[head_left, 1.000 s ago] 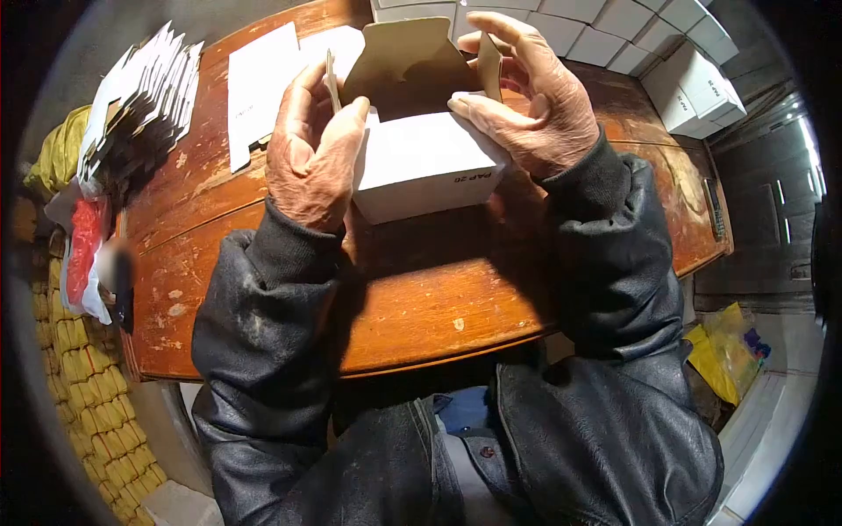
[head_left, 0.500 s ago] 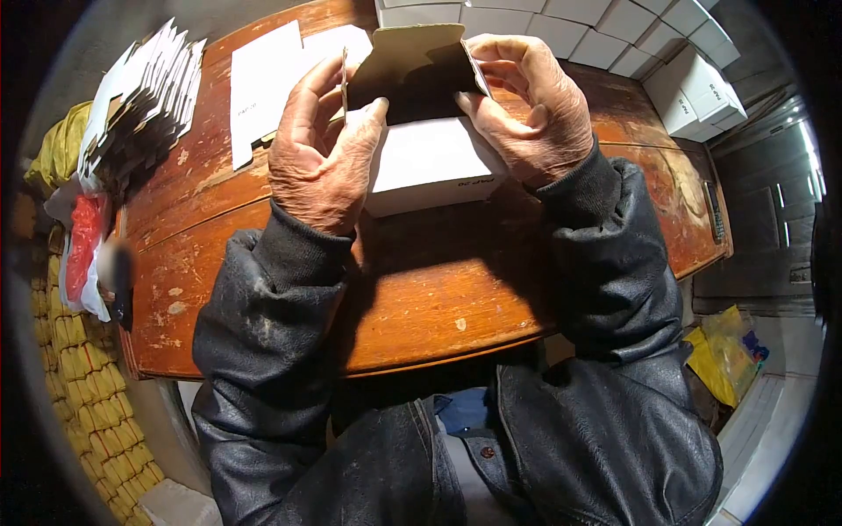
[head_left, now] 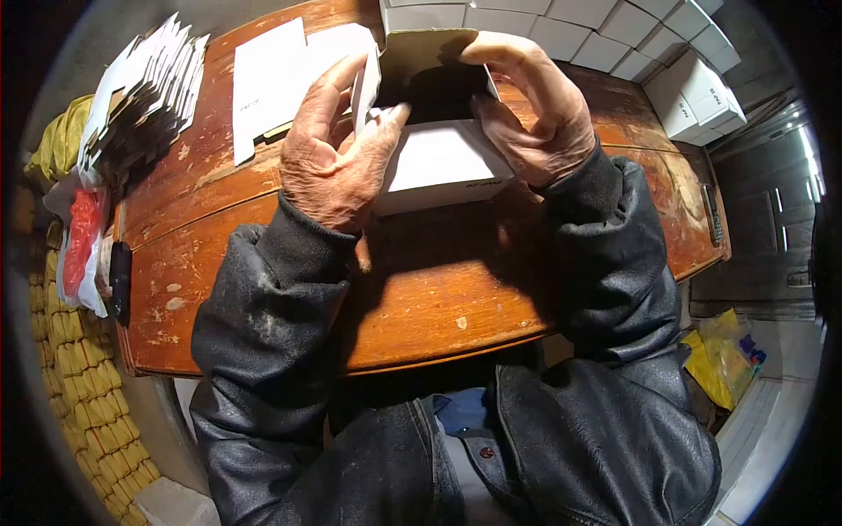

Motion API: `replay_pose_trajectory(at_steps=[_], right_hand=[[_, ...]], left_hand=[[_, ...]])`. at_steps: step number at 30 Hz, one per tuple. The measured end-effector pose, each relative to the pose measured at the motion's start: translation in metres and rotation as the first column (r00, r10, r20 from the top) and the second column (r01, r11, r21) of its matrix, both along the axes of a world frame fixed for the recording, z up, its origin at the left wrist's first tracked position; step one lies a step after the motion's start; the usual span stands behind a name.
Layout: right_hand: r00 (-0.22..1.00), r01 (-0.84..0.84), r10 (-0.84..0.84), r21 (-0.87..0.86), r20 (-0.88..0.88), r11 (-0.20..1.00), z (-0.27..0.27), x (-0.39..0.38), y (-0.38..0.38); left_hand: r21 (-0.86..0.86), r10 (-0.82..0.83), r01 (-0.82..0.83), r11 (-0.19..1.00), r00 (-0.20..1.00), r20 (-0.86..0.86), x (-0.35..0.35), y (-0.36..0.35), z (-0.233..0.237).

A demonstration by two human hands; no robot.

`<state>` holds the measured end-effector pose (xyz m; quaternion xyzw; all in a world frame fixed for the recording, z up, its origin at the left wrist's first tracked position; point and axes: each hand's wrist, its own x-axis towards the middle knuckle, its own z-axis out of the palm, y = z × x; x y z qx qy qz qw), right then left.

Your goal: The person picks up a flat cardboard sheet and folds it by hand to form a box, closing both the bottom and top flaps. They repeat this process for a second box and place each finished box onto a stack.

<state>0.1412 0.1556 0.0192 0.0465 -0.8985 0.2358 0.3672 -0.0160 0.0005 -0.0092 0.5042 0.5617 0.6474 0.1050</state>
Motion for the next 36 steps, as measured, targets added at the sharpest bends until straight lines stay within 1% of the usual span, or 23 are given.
replay_pose_trajectory(at_steps=[1, 3, 4, 6, 8, 10, 11, 12, 13, 15, 16, 19, 20, 23, 24, 27, 28, 30, 31, 32, 33, 34, 36], right_hand=[[1.000, -0.001, 0.002, -0.053, 0.010, 0.999, 0.000, 0.000, -0.001], [1.000, 0.002, 0.003, -0.159, 0.029, 0.987, -0.001, -0.002, -0.006], [0.999, 0.034, -0.038, -0.105, -0.039, 0.994, -0.004, -0.006, -0.005], [0.996, 0.031, -0.001, -0.327, 0.089, 0.944, 0.002, -0.001, -0.012], [0.982, 0.074, 0.028, -0.512, 0.188, 0.856, 0.014, 0.005, -0.021], [0.990, 0.020, 0.038, -0.396, 0.138, 0.918, 0.011, 0.006, -0.004], [0.992, -0.007, 0.048, -0.334, 0.113, 0.943, 0.009, 0.005, 0.002], [0.990, -0.008, 0.063, -0.399, 0.125, 0.917, 0.009, 0.006, -0.001], [0.994, -0.036, 0.072, -0.385, 0.079, 0.922, 0.004, 0.002, 0.000], [0.996, -0.089, 0.091, -0.352, -0.010, 0.932, -0.009, -0.008, 0.002], [0.989, -0.133, 0.150, -0.527, -0.011, 0.839, -0.009, -0.007, -0.002], [0.996, -0.046, 0.080, -0.494, 0.048, 0.868, -0.006, -0.006, -0.006], [0.998, -0.048, 0.057, -0.420, 0.010, 0.906, -0.010, -0.007, -0.002], [0.997, 0.044, -0.060, -0.324, -0.039, 0.945, -0.005, -0.007, -0.012], [0.994, -0.003, -0.033, -0.313, -0.109, 0.950, -0.007, -0.010, -0.010], [0.993, -0.016, -0.026, -0.356, -0.115, 0.934, -0.012, -0.010, -0.009], [0.982, -0.170, 0.116, -0.433, -0.149, 0.885, -0.014, -0.011, -0.005], [0.993, -0.122, 0.117, -0.248, -0.033, 0.961, -0.003, -0.004, -0.004], [0.994, -0.104, 0.109, -0.149, 0.024, 0.983, 0.001, -0.002, -0.006], [0.995, -0.085, 0.069, -0.279, -0.067, 0.957, -0.001, -0.006, -0.013], [0.997, -0.074, 0.068, -0.264, -0.030, 0.962, -0.002, -0.005, -0.013], [0.998, -0.064, 0.068, -0.249, 0.008, 0.966, -0.003, -0.004, -0.012], [0.995, -0.068, 0.083, -0.211, 0.062, 0.975, -0.004, -0.003, -0.007]], left_hand=[[0.012, 0.025, -0.025, 1.000, 0.999, -0.043, 0.000, 0.000, -0.001], [0.007, 0.010, -0.010, 1.000, 1.000, -0.019, 0.001, 0.000, 0.000], [0.005, 0.002, -0.002, 1.000, 1.000, -0.008, 0.001, 0.000, 0.000], [0.049, -0.029, 0.029, 0.998, 1.000, 0.000, 0.002, 0.002, -0.001], [0.078, -0.038, 0.040, 0.996, 0.999, -0.023, 0.002, 0.003, -0.001], [0.096, -0.020, 0.027, 0.995, 0.997, -0.075, 0.001, 0.004, -0.002], [0.085, 0.008, 0.004, 0.996, 0.990, -0.138, 0.000, 0.004, -0.002], [0.074, 0.035, -0.020, 0.997, 0.979, -0.201, -0.002, 0.003, -0.003], [0.064, 0.059, -0.044, 0.997, 0.963, -0.262, -0.003, 0.003, -0.003], [0.017, 0.005, -0.003, 1.000, 0.994, -0.114, 0.002, 0.000, 0.002], [-0.005, -0.018, 0.018, 1.000, 0.999, -0.037, 0.004, -0.002, 0.004], [-0.070, 0.049, -0.072, 0.995, 0.955, -0.292, -0.003, -0.003, 0.003], [-0.085, 0.033, -0.057, 0.995, 0.963, -0.268, -0.003, -0.003, 0.002], [-0.126, -0.016, -0.009, 0.992, 0.981, -0.193, -0.003, -0.003, 0.002], [-0.108, -0.022, -0.001, 0.994, 0.977, -0.213, -0.003, -0.002, 0.002], [-0.178, -0.027, 0.011, 0.984, 0.996, -0.090, -0.001, -0.004, 0.003], [-0.183, -0.014, -0.001, 0.983, 0.996, -0.085, -0.001, -0.004, 0.002], [-0.194, 0.011, -0.026, 0.981, 0.997, -0.076, -0.001, -0.004, 0.001], [-0.166, -0.002, -0.003, 0.986, 1.000, -0.031, -0.001, -0.003, 0.000], [-0.138, -0.017, 0.018, 0.990, 1.000, 0.014, -0.001, -0.003, 0.000], [-0.107, -0.032, 0.038, 0.994, 0.998, 0.058, 0.000, -0.003, -0.001], [-0.070, -0.064, 0.078, 0.994, 0.980, 0.186, 0.004, -0.003, 0.001], [-0.111, -0.030, 0.051, 0.992, 0.982, 0.185, 0.002, -0.004, 0.000]])
